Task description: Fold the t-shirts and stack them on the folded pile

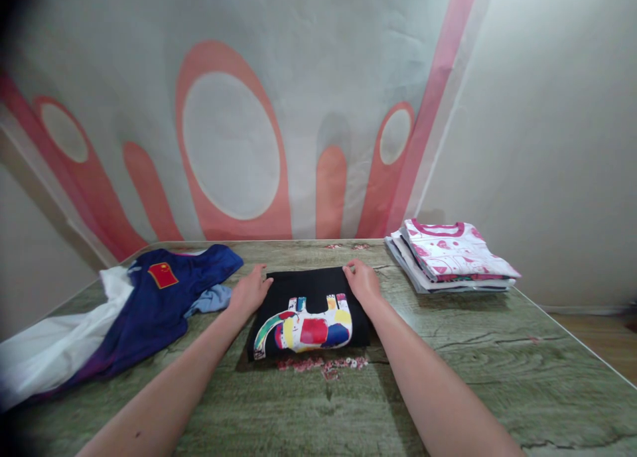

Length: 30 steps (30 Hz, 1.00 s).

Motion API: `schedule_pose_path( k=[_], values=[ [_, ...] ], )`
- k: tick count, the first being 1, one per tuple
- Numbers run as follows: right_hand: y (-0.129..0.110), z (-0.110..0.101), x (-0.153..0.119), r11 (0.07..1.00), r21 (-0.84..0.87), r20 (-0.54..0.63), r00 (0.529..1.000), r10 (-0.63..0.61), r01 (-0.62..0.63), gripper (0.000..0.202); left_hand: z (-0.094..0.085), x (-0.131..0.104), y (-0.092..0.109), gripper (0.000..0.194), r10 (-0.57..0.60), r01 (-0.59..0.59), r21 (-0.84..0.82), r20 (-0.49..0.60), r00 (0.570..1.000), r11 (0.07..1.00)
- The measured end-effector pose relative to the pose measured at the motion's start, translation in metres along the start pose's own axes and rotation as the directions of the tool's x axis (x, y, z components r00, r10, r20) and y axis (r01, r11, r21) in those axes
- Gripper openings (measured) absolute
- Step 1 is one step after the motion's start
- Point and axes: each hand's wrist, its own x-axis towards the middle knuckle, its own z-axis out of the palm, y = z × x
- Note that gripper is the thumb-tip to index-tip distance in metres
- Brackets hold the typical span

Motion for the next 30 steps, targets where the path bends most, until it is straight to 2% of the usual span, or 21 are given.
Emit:
schedule_pose_path(
  k=[3, 5, 6, 8, 10, 11, 13, 17, 21, 25, 30],
  values=[
    [-0.006, -0.015, -0.003, 0.996, -0.031, -0.123, 0.988, -0.090, 0.087, 0.026, -0.016, -0.003, 0.005, 0.042, 0.083, -0.084, -0.005, -0.155, 0.984, 0.996],
    [-0.016, -0.024, -0.008, 0.970, -0.027, -0.180, 0.953, -0.242, 0.241, 0.031, -0.024, -0.005, 0.016, 0.036, 0.215, -0.235, -0.055, -0.240, 0.947, 0.971],
    [-0.023, -0.026, -0.012, 0.942, -0.021, -0.160, 0.929, -0.334, 0.335, 0.034, -0.024, -0.006, 0.023, 0.037, 0.292, -0.318, -0.076, -0.239, 0.926, 0.945],
    [-0.038, -0.024, -0.021, 0.868, -0.013, -0.024, 0.868, -0.496, 0.496, 0.041, -0.018, -0.011, 0.038, 0.042, 0.427, -0.443, -0.079, -0.158, 0.890, 0.893],
    [-0.047, -0.015, -0.030, 0.817, -0.023, 0.148, 0.810, -0.567, 0.576, 0.051, -0.003, -0.018, 0.048, 0.048, 0.482, -0.482, -0.012, -0.036, 0.876, 0.876],
    [-0.049, -0.009, -0.035, 0.809, -0.037, 0.220, 0.794, -0.567, 0.587, 0.057, 0.006, -0.022, 0.051, 0.053, 0.478, -0.479, 0.038, 0.014, 0.878, 0.877],
    [-0.047, 0.001, -0.040, 0.817, -0.076, 0.310, 0.792, -0.525, 0.572, 0.067, 0.022, -0.029, 0.051, 0.063, 0.462, -0.469, 0.127, 0.083, 0.883, 0.874],
    [-0.037, 0.012, -0.043, 0.838, -0.138, 0.351, 0.817, -0.457, 0.528, 0.078, 0.039, -0.032, 0.042, 0.072, 0.444, -0.461, 0.190, 0.127, 0.887, 0.867],
    [-0.035, 0.014, -0.043, 0.848, -0.158, 0.354, 0.831, -0.429, 0.506, 0.078, 0.039, -0.028, 0.038, 0.075, 0.423, -0.450, 0.174, 0.173, 0.890, 0.876],
    [-0.037, 0.014, -0.044, 0.851, -0.168, 0.353, 0.836, -0.419, 0.497, 0.077, 0.034, -0.025, 0.034, 0.073, 0.441, -0.476, 0.129, 0.225, 0.868, 0.870],
    [-0.040, 0.010, -0.052, 0.858, -0.188, 0.323, 0.855, -0.406, 0.478, 0.073, 0.028, -0.032, 0.028, 0.067, 0.480, -0.504, 0.127, 0.180, 0.859, 0.854]
  ],
)
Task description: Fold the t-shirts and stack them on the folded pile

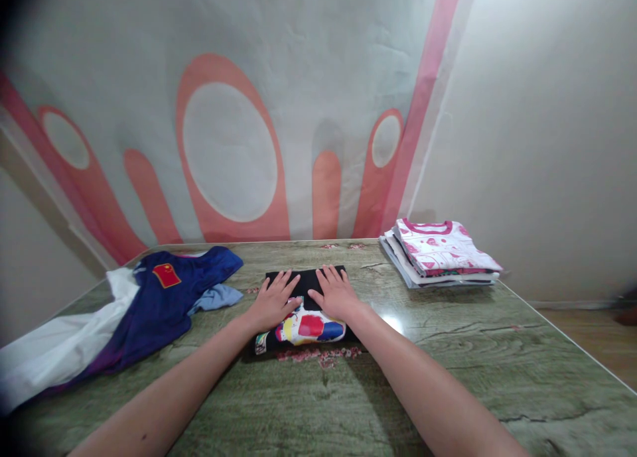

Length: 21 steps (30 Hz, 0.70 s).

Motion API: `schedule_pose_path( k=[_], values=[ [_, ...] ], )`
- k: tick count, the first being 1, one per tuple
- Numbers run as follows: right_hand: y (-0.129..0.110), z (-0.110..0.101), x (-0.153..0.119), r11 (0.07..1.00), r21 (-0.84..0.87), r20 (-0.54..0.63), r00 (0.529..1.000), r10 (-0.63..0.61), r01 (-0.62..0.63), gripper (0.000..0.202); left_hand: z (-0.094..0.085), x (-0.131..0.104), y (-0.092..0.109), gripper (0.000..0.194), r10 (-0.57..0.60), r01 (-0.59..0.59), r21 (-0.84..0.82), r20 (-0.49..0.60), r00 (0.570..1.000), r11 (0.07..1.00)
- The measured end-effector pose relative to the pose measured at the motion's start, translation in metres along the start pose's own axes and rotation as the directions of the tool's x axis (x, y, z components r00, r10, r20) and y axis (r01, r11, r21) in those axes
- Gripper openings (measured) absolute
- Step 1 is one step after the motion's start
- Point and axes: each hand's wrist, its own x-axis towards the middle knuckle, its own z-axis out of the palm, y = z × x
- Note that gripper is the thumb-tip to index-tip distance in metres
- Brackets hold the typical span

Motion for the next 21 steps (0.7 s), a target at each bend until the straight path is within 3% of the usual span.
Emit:
schedule_pose_path(
  k=[3, 6, 9, 14, 18, 21],
  values=[
    [-0.006, -0.005, -0.007, 1.000, -0.019, 0.002, 1.000, 0.010, -0.010, 0.072, -0.010, -0.006, 0.004, 0.067, 0.010, -0.010, 0.005, 0.018, 1.000, 1.000],
    [-0.009, -0.013, -0.014, 0.999, -0.046, 0.019, 1.000, 0.007, -0.006, 0.071, -0.025, -0.011, 0.013, 0.069, -0.018, 0.015, 0.017, 0.146, 0.989, 1.000],
    [-0.008, -0.023, -0.021, 0.996, -0.089, 0.034, 0.999, 0.026, -0.023, 0.060, -0.037, -0.012, 0.026, 0.073, -0.123, 0.116, 0.044, 0.260, 0.958, 0.992],
    [-0.016, -0.045, -0.040, 0.980, -0.196, 0.021, 0.999, 0.048, -0.043, 0.045, -0.041, 0.013, 0.039, 0.074, -0.204, 0.187, 0.085, 0.288, 0.936, 0.979],
    [-0.046, -0.061, -0.068, 0.979, -0.198, 0.096, 0.993, 0.067, -0.047, 0.029, -0.042, 0.050, 0.044, 0.060, -0.120, 0.108, 0.060, 0.282, 0.952, 0.992],
    [-0.069, -0.066, -0.086, 0.996, -0.079, 0.109, 0.993, -0.041, 0.050, 0.026, -0.046, 0.068, 0.055, 0.050, 0.027, -0.024, -0.013, 0.315, 0.949, 1.000]
  ],
)
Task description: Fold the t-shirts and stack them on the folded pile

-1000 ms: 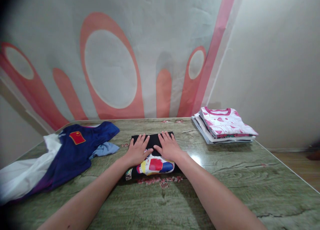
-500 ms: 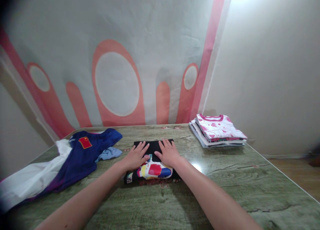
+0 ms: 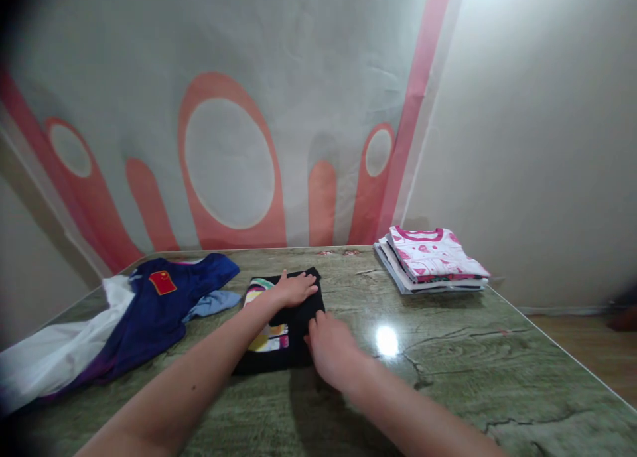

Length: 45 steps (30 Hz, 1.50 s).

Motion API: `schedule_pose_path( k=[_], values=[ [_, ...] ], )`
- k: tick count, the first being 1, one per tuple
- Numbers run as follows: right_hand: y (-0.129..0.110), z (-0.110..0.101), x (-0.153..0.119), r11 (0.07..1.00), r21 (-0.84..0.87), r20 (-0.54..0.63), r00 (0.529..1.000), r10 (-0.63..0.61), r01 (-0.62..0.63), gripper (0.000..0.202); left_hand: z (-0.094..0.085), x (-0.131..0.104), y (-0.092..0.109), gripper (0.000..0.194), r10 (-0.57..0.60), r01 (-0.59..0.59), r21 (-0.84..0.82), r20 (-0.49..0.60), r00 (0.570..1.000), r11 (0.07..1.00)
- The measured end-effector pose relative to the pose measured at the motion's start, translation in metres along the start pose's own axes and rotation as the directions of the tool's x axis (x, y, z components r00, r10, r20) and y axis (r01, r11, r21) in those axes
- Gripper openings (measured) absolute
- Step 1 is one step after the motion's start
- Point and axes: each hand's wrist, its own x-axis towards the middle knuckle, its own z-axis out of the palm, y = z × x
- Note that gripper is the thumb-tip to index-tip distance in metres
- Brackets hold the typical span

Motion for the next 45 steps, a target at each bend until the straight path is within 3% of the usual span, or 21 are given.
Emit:
schedule_pose_path(
  k=[3, 5, 6, 8, 10, 14, 17, 22, 26, 32, 39, 42, 45],
  values=[
    [0.002, -0.001, -0.005, 0.953, 0.235, -0.003, 0.980, -0.198, 0.194, 0.027, -0.004, -0.005, 0.013, 0.042, 0.263, -0.258, -0.092, 0.043, 0.964, 0.962],
    [0.021, -0.002, 0.000, 0.912, 0.343, -0.081, 0.974, -0.210, 0.225, 0.028, -0.002, -0.023, 0.015, 0.039, 0.419, -0.418, -0.168, -0.033, 0.907, 0.893],
    [0.034, -0.002, 0.003, 0.906, 0.367, -0.145, 0.975, -0.171, 0.213, 0.026, 0.000, -0.036, 0.014, 0.037, 0.441, -0.453, -0.185, -0.106, 0.891, 0.872],
    [0.061, -0.004, 0.009, 0.907, 0.378, -0.263, 0.961, -0.084, 0.183, 0.020, 0.008, -0.067, 0.005, 0.035, 0.364, -0.416, -0.176, -0.265, 0.893, 0.892],
    [0.083, -0.005, 0.012, 0.909, 0.363, -0.293, 0.951, -0.099, 0.207, 0.025, 0.018, -0.101, -0.007, 0.035, 0.224, -0.295, -0.152, -0.363, 0.904, 0.943],
    [0.102, 0.000, 0.010, 0.920, 0.275, -0.171, 0.956, -0.238, 0.279, 0.045, 0.042, -0.159, -0.024, 0.045, 0.092, -0.135, -0.106, -0.338, 0.937, 0.985],
    [0.107, 0.010, 0.009, 0.947, 0.208, -0.102, 0.969, -0.226, 0.243, 0.056, 0.056, -0.183, -0.024, 0.057, 0.074, -0.097, -0.069, -0.272, 0.959, 0.993],
    [0.115, 0.024, 0.014, 0.947, 0.194, -0.099, 0.966, -0.239, 0.255, 0.054, 0.062, -0.190, -0.023, 0.050, 0.109, -0.110, 0.010, -0.214, 0.971, 0.994],
    [0.114, 0.031, 0.016, 0.935, 0.207, -0.145, 0.954, -0.262, 0.288, 0.044, 0.063, -0.186, -0.026, 0.062, 0.142, -0.124, 0.100, -0.201, 0.969, 0.987],
    [0.107, 0.041, 0.019, 0.937, 0.196, -0.224, 0.944, -0.243, 0.288, 0.047, 0.071, -0.176, -0.027, 0.053, 0.139, -0.100, 0.130, -0.335, 0.932, 0.986],
    [0.107, 0.036, 0.018, 0.950, 0.079, -0.244, 0.930, -0.275, 0.301, 0.038, 0.074, -0.173, -0.044, 0.049, 0.161, -0.152, 0.055, -0.411, 0.897, 0.987],
    [0.103, 0.026, 0.017, 0.945, 0.107, -0.305, 0.915, -0.264, 0.308, 0.030, 0.064, -0.178, -0.049, 0.043, 0.129, -0.164, -0.041, -0.444, 0.887, 0.986],
    [0.096, -0.001, 0.009, 0.925, 0.198, -0.402, 0.888, -0.224, 0.323, 0.028, 0.034, -0.189, -0.048, 0.039, 0.021, -0.146, -0.221, -0.485, 0.874, 0.964]
  ],
)
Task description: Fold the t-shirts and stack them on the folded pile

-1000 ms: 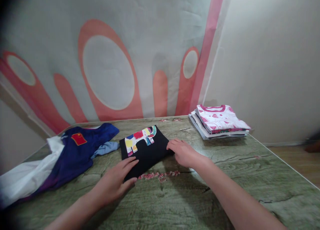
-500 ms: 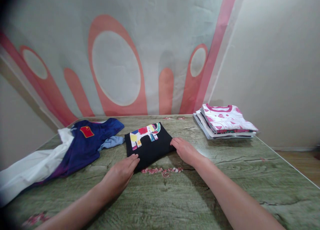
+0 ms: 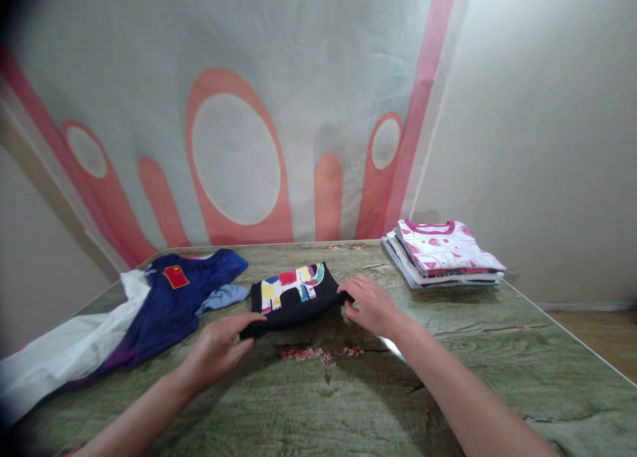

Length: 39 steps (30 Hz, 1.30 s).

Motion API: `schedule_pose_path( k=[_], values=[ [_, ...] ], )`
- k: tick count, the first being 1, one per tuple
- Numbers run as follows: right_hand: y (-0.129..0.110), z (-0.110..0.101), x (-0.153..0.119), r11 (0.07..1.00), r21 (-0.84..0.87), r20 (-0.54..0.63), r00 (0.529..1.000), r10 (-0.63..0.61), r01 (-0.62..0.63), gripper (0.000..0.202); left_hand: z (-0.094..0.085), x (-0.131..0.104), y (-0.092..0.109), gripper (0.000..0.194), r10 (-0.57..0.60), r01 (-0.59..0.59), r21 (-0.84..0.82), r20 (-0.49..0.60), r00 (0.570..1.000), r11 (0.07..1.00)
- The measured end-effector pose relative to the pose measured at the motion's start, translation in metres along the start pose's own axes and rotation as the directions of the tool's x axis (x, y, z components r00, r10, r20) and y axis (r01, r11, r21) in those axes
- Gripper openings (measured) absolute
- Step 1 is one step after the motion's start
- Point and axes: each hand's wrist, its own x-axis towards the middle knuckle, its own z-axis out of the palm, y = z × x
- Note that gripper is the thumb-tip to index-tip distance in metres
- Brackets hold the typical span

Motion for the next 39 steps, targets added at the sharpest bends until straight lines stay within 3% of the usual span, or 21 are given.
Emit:
schedule_pose_path(
  k=[3, 6, 9, 11, 13, 15, 17, 20, 24, 27, 30, 33, 35, 39],
  values=[
    [-0.021, -0.041, 0.006, 0.990, 0.128, -0.081, 0.994, 0.067, -0.056, 0.027, -0.042, 0.011, 0.017, 0.030, -0.141, 0.128, -0.176, -0.062, 0.988, 0.976],
    [-0.038, -0.082, 0.014, 0.944, 0.285, -0.076, 0.978, 0.195, -0.166, 0.025, -0.081, 0.031, 0.029, 0.032, -0.264, 0.219, -0.356, -0.084, 0.961, 0.909],
    [-0.035, -0.098, 0.027, 0.858, 0.441, -0.027, 0.951, 0.308, -0.265, 0.027, -0.094, 0.060, 0.022, 0.043, -0.304, 0.261, -0.551, 0.013, 0.952, 0.793],
    [-0.020, -0.087, 0.036, 0.777, 0.523, 0.031, 0.919, 0.392, -0.349, 0.028, -0.082, 0.079, 0.008, 0.051, -0.313, 0.340, -0.673, 0.167, 0.935, 0.657],
    [0.002, -0.061, 0.041, 0.667, 0.582, 0.129, 0.863, 0.489, -0.465, 0.029, -0.054, 0.095, -0.011, 0.058, -0.294, 0.455, -0.728, 0.349, 0.890, 0.513],
    [0.025, -0.028, 0.039, 0.552, 0.581, 0.269, 0.782, 0.563, -0.598, 0.030, -0.021, 0.105, -0.028, 0.060, -0.285, 0.551, -0.694, 0.472, 0.834, 0.463],
    [0.044, 0.003, 0.032, 0.513, 0.533, 0.306, 0.719, 0.624, -0.672, 0.033, 0.010, 0.109, -0.042, 0.061, -0.325, 0.598, -0.646, 0.503, 0.801, 0.474],
    [0.060, 0.031, 0.020, 0.517, 0.514, 0.288, 0.705, 0.648, -0.684, 0.036, 0.037, 0.108, -0.054, 0.065, -0.352, 0.578, -0.652, 0.458, 0.816, 0.492],
    [0.074, 0.041, 0.012, 0.620, 0.453, 0.211, 0.752, 0.624, -0.641, 0.029, 0.047, 0.107, -0.063, 0.067, -0.307, 0.507, -0.668, 0.404, 0.862, 0.545],
    [0.083, 0.046, 0.011, 0.669, 0.373, 0.118, 0.748, 0.653, -0.643, 0.026, 0.054, 0.109, -0.067, 0.063, -0.347, 0.495, -0.629, 0.353, 0.869, 0.599],
    [0.088, 0.051, 0.011, 0.686, 0.342, 0.085, 0.748, 0.658, -0.642, 0.027, 0.064, 0.112, -0.065, 0.050, -0.401, 0.457, -0.493, 0.222, 0.889, 0.740],
    [0.088, 0.053, 0.011, 0.749, 0.276, 0.051, 0.788, 0.614, -0.602, 0.027, 0.069, 0.114, -0.062, 0.032, -0.304, 0.290, -0.297, -0.004, 0.953, 0.910],
    [0.087, 0.053, 0.010, 0.781, 0.236, 0.044, 0.810, 0.585, -0.578, 0.025, 0.071, 0.114, -0.063, 0.026, -0.244, 0.226, -0.212, -0.062, 0.968, 0.951],
    [0.082, 0.051, 0.009, 0.787, 0.208, 0.014, 0.806, 0.591, -0.581, 0.017, 0.070, 0.112, -0.062, 0.020, -0.263, 0.250, -0.133, -0.085, 0.961, 0.959]
  ],
)
